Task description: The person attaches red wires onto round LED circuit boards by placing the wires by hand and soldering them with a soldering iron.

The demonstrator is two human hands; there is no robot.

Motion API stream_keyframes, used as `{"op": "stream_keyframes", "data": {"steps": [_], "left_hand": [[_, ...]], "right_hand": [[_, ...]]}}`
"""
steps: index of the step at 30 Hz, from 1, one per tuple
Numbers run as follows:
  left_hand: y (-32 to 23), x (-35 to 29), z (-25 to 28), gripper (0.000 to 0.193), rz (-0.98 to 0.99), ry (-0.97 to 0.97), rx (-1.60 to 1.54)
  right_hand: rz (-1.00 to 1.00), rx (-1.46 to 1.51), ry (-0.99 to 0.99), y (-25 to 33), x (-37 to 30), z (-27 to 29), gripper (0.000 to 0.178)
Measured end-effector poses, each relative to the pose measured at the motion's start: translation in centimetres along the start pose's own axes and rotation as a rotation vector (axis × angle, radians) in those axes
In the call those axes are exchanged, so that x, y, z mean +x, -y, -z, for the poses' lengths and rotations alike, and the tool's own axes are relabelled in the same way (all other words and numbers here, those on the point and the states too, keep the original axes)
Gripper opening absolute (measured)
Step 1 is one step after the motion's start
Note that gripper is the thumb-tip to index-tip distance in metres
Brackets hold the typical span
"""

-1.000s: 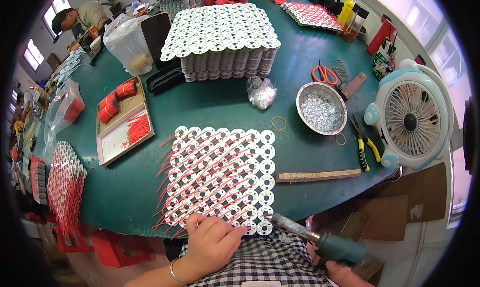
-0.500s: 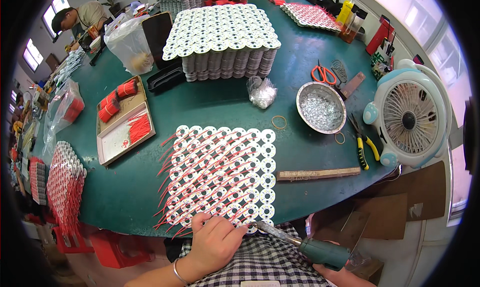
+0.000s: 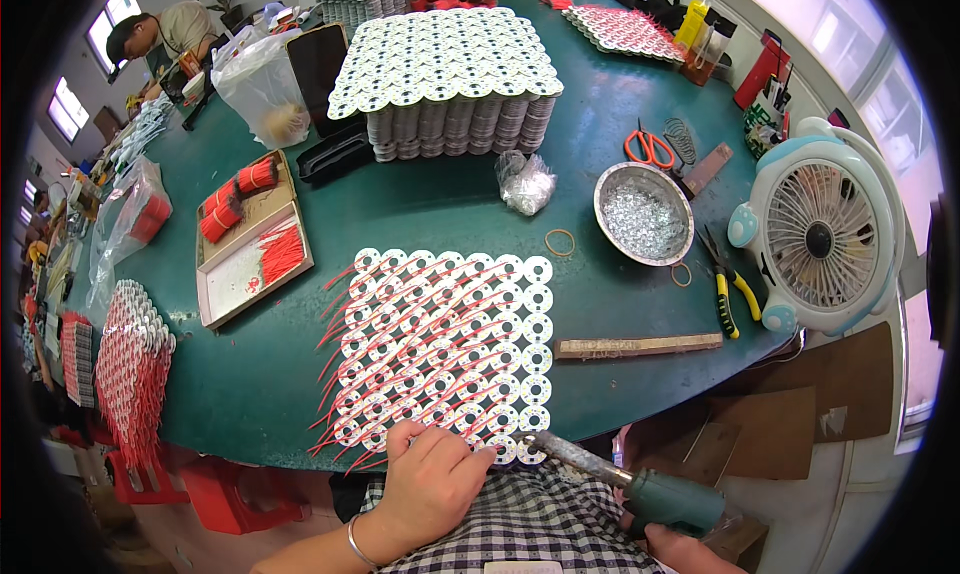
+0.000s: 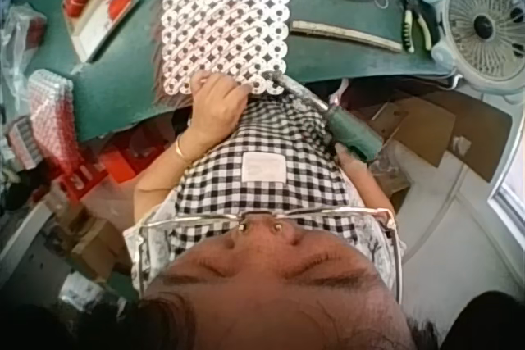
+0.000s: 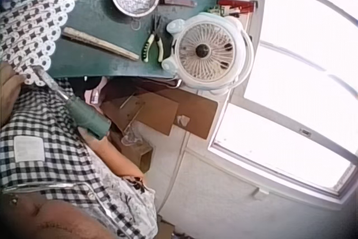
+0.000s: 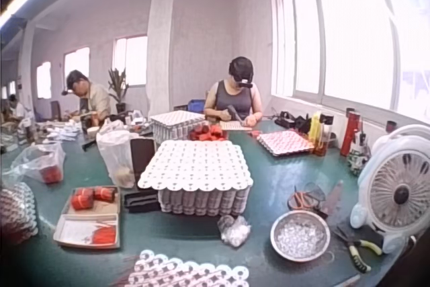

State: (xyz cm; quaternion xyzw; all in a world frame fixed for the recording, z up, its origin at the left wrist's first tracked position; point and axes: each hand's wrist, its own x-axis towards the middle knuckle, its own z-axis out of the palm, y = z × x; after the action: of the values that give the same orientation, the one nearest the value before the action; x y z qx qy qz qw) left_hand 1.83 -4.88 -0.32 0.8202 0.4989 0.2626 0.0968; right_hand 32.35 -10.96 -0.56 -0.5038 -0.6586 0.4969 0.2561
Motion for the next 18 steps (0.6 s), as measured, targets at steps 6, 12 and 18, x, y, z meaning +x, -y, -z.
{"op": "stream_keyframes", "data": {"steps": [6, 12, 18], "left_hand": [[-0.6, 0.1, 0.5, 0.018, 0.008, -0.029, 0.008], [-0.7, -0.2, 0.3, 0.014, -0.021, -0.009, 0.025], [-0.6, -0.3, 0.1, 0.018, -0.023, -0.001, 0.02]], "right_hand": [[-0.211, 0.217, -0.099, -1.0, -2.2, -0.5, 0.043], [-0.175, 0.061, -0.124, -0.5, -2.7, -0.4, 0.04], [-0.109, -0.058, -0.132, -0.4, -2.7, -0.6, 0.039]]}}
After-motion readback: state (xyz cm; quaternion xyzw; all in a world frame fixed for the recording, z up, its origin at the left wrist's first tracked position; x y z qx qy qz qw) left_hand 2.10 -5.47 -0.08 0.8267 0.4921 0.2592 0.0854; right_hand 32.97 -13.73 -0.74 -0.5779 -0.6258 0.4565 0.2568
